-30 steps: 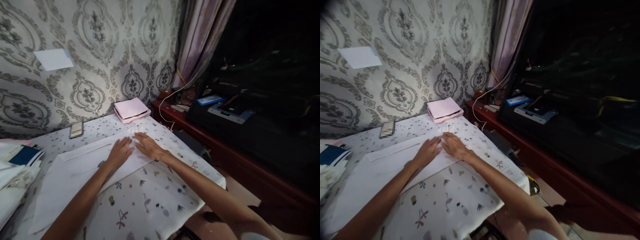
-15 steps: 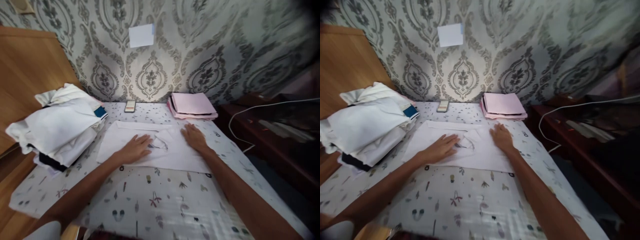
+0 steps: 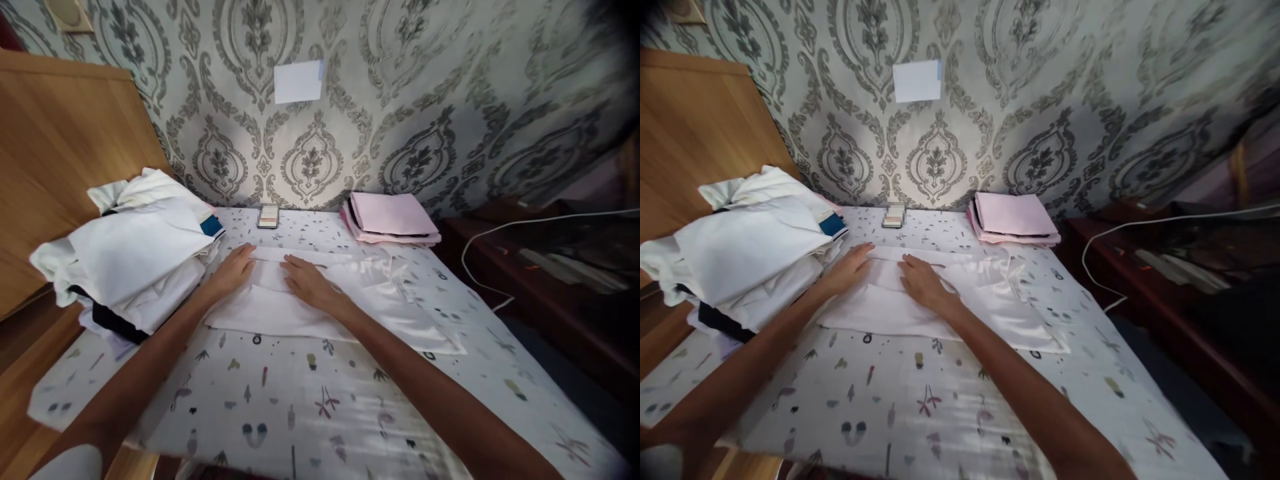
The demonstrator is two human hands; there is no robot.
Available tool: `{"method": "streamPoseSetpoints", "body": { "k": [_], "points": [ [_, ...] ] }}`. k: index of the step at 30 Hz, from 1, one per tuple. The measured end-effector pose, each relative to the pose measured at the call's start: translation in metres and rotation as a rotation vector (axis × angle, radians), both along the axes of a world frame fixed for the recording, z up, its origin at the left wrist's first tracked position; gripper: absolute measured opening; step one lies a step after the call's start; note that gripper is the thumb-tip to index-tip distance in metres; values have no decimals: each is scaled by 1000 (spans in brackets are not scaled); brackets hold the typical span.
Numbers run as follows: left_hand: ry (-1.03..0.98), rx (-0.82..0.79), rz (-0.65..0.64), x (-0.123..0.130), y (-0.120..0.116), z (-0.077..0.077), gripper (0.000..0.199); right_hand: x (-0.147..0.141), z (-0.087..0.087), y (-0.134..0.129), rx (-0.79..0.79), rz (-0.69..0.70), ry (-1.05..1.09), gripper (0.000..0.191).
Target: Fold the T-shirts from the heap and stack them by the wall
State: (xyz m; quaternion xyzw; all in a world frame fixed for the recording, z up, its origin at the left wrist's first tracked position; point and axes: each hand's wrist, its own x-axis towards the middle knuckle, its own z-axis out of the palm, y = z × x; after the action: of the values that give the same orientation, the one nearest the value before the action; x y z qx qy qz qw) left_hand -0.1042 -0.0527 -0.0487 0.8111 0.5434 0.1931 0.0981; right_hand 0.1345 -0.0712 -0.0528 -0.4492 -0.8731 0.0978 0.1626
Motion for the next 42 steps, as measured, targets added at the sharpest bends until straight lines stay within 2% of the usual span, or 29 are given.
{"method": "streamPoseSetpoints", "body": {
  "k": [2, 5, 10, 14, 18, 21, 25, 29, 32, 35, 39, 42],
  "points": [
    [-16, 32, 20, 9, 4, -5, 49, -24, 2, 15, 6, -45, -44, 40],
    [-30, 67, -24, 14, -7, -12, 38, -51, 5, 38, 22, -50, -127, 32],
    [76, 49, -129, 3, -24, -18, 33, -80, 4, 66, 34, -41, -192, 23],
    [111, 31, -119, -8, -5, -25, 45, -88, 3, 75, 43, -87, -157, 26],
    [190, -72, 4, -17, 21, -32, 53, -88, 0, 75, 18, -165, -84, 28],
    [199, -106, 100, -24, 29, -32, 53, -85, -5, 74, -29, -154, -47, 26],
    [162, -39, 148, -36, 12, -23, 43, -78, -9, 63, -57, -83, 100, 30],
    [24, 4, -1, -38, -29, -10, 31, -67, -5, 28, -86, -48, 116, 18],
    [-49, -78, -73, -31, -57, -4, 25, -62, -3, -2, -176, -27, 70, 15],
    [-48, -171, -51, -23, -71, 3, 31, -60, -5, -18, -191, 1, 93, 8],
    [75, -366, 44, -25, -77, 14, 49, -62, -10, -19, -122, -56, 201, 10],
    [153, -384, 92, -33, -82, 18, 47, -61, -13, -18, -69, -101, 156, 7]
  ]
}}
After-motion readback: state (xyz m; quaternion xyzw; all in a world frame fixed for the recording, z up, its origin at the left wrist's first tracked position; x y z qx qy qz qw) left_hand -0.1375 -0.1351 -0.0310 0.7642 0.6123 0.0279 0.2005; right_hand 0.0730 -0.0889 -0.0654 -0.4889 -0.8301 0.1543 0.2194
